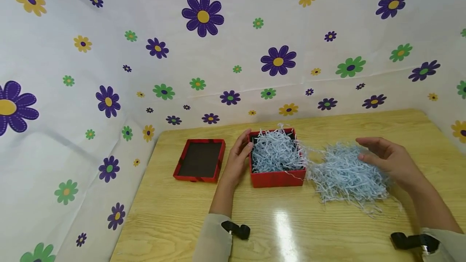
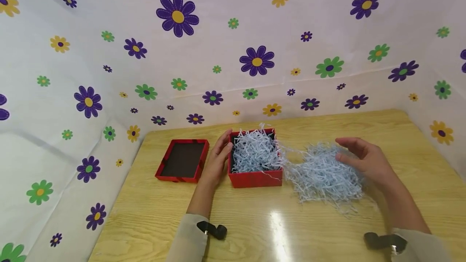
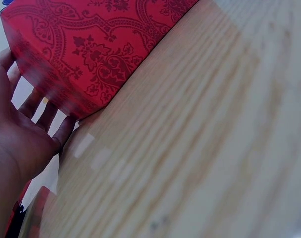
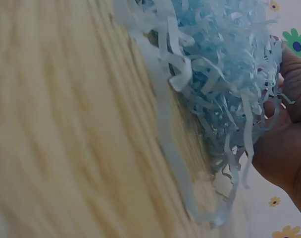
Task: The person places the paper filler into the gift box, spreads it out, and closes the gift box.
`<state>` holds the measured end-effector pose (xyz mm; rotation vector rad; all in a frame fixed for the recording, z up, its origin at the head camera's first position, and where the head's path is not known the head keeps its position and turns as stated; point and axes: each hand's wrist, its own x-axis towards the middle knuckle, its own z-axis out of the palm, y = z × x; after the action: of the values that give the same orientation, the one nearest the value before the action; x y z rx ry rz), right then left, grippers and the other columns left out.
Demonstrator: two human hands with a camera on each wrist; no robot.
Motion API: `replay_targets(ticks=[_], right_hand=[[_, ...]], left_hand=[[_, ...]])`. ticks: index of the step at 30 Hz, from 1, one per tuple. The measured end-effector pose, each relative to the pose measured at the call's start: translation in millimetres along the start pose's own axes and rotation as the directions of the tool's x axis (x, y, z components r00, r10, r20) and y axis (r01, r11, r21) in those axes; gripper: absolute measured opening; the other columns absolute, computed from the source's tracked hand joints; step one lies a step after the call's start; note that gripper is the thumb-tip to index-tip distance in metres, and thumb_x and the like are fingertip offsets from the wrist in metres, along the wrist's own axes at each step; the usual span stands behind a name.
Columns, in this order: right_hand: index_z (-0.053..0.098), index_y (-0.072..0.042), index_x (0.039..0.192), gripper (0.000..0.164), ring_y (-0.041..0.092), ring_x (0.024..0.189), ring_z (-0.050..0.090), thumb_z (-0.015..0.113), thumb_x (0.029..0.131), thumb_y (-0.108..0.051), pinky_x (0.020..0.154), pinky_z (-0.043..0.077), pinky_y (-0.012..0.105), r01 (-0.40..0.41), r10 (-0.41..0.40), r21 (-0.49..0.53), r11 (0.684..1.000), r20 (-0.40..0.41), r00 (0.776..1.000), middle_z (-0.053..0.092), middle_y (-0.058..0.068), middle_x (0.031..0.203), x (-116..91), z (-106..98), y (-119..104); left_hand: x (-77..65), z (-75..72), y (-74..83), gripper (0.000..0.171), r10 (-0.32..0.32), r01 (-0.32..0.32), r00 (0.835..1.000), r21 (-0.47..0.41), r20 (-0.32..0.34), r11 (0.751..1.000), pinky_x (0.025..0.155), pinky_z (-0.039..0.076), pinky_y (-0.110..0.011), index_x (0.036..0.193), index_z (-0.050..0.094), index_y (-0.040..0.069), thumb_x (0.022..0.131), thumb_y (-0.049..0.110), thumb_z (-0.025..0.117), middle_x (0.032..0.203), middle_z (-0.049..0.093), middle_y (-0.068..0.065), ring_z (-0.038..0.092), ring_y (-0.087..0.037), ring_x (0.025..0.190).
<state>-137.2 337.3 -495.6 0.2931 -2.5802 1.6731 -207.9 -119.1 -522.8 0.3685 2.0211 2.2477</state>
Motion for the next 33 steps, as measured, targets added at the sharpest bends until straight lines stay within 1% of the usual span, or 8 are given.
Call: replay_targets(ticks=[5, 9, 11, 14, 17, 20, 24, 33], right_hand=[[0.053, -0.005, 0.152, 0.056, -0.018, 0.123, 0.043, 0.074, 0.101, -0.017, 0.089, 0.042, 0.002, -0.023, 0.026, -0.088, 0.996, 0.026, 0.999, 0.057, -0.016, 0.140, 2, 5, 4], [0.054, -0.001, 0.149, 0.057, -0.018, 0.118, 0.047, 0.075, 0.101, -0.020, 0.088, 0.043, 0.002, -0.023, 0.026, -0.138, 0.990, 0.022, 0.999, 0.059, -0.010, 0.138, 3, 10, 5], [0.057, 0.001, 0.146, 0.052, -0.020, 0.114, 0.048, 0.075, 0.100, -0.018, 0.087, 0.042, 0.001, -0.018, 0.021, -0.161, 0.987, 0.016, 1.000, 0.061, -0.007, 0.134, 3, 12, 6], [0.061, 0.004, 0.138, 0.041, -0.018, 0.105, 0.054, 0.074, 0.100, -0.009, 0.082, 0.048, 0.005, -0.002, 0.002, -0.177, 0.984, 0.000, 1.000, 0.065, -0.009, 0.123, 3, 14, 7], [0.065, 0.006, 0.129, 0.031, -0.010, 0.094, 0.061, 0.071, 0.100, -0.002, 0.073, 0.053, 0.013, 0.004, -0.007, -0.186, 0.983, -0.021, 1.000, 0.068, -0.013, 0.111, 2, 14, 9], [0.067, 0.006, 0.124, 0.025, 0.000, 0.083, 0.063, 0.071, 0.101, -0.003, 0.065, 0.053, 0.019, -0.016, 0.009, -0.191, 0.981, -0.039, 0.999, 0.072, -0.009, 0.102, 2, 13, 7], [0.069, 0.004, 0.121, 0.022, 0.006, 0.080, 0.063, 0.071, 0.102, -0.008, 0.064, 0.053, 0.021, -0.017, 0.008, -0.193, 0.981, -0.049, 0.999, 0.073, -0.001, 0.100, 2, 12, 0], [0.069, 0.003, 0.121, 0.023, 0.007, 0.079, 0.063, 0.072, 0.100, -0.006, 0.065, 0.053, 0.017, 0.017, -0.030, -0.127, 0.992, -0.101, 0.994, 0.072, -0.015, 0.099, 6, 7, -38]], left_hand=[[-0.6, -0.5, 0.2, 0.050, 0.003, -0.003, 1.000, -0.002, 0.000, 1.000, 0.116, 0.042, -0.048, 0.159, 0.049, 0.033, 0.110, 0.031, 0.058, 0.159, 0.046, -0.004, 0.043, -0.026, 0.143], [-0.9, 0.3, 0.4, 0.049, -0.001, 0.001, 1.000, 0.014, -0.010, 1.000, 0.116, 0.042, -0.049, 0.157, 0.050, 0.036, 0.110, 0.034, 0.058, 0.160, 0.045, -0.003, 0.042, -0.025, 0.145], [-1.0, 0.5, 0.6, 0.049, -0.002, 0.003, 1.000, 0.019, -0.013, 1.000, 0.117, 0.042, -0.050, 0.157, 0.050, 0.037, 0.109, 0.035, 0.059, 0.160, 0.045, -0.002, 0.042, -0.025, 0.145], [-1.0, 0.5, 0.5, 0.048, -0.005, 0.005, 1.000, 0.018, -0.013, 1.000, 0.117, 0.042, -0.050, 0.157, 0.051, 0.037, 0.109, 0.034, 0.059, 0.160, 0.046, -0.002, 0.042, -0.025, 0.145], [-0.6, 0.3, 0.0, 0.049, -0.003, 0.004, 1.000, 0.016, -0.014, 1.000, 0.117, 0.041, -0.050, 0.158, 0.050, 0.034, 0.109, 0.033, 0.059, 0.160, 0.046, -0.002, 0.042, -0.025, 0.145], [0.0, 0.3, -0.6, 0.052, 0.001, -0.001, 1.000, 0.013, -0.013, 1.000, 0.118, 0.041, -0.051, 0.160, 0.048, 0.029, 0.110, 0.032, 0.059, 0.160, 0.045, -0.002, 0.041, -0.026, 0.146], [0.1, 0.4, -1.4, 0.053, 0.006, -0.006, 1.000, 0.015, -0.009, 1.000, 0.119, 0.040, -0.052, 0.161, 0.046, 0.026, 0.110, 0.031, 0.059, 0.161, 0.045, -0.002, 0.040, -0.027, 0.147], [-1.1, 0.2, -0.3, 0.052, -0.005, 0.006, 1.000, 0.031, -0.011, 0.999, 0.118, 0.040, -0.052, 0.160, 0.047, 0.034, 0.109, 0.036, 0.058, 0.161, 0.044, 0.000, 0.041, -0.025, 0.147]])
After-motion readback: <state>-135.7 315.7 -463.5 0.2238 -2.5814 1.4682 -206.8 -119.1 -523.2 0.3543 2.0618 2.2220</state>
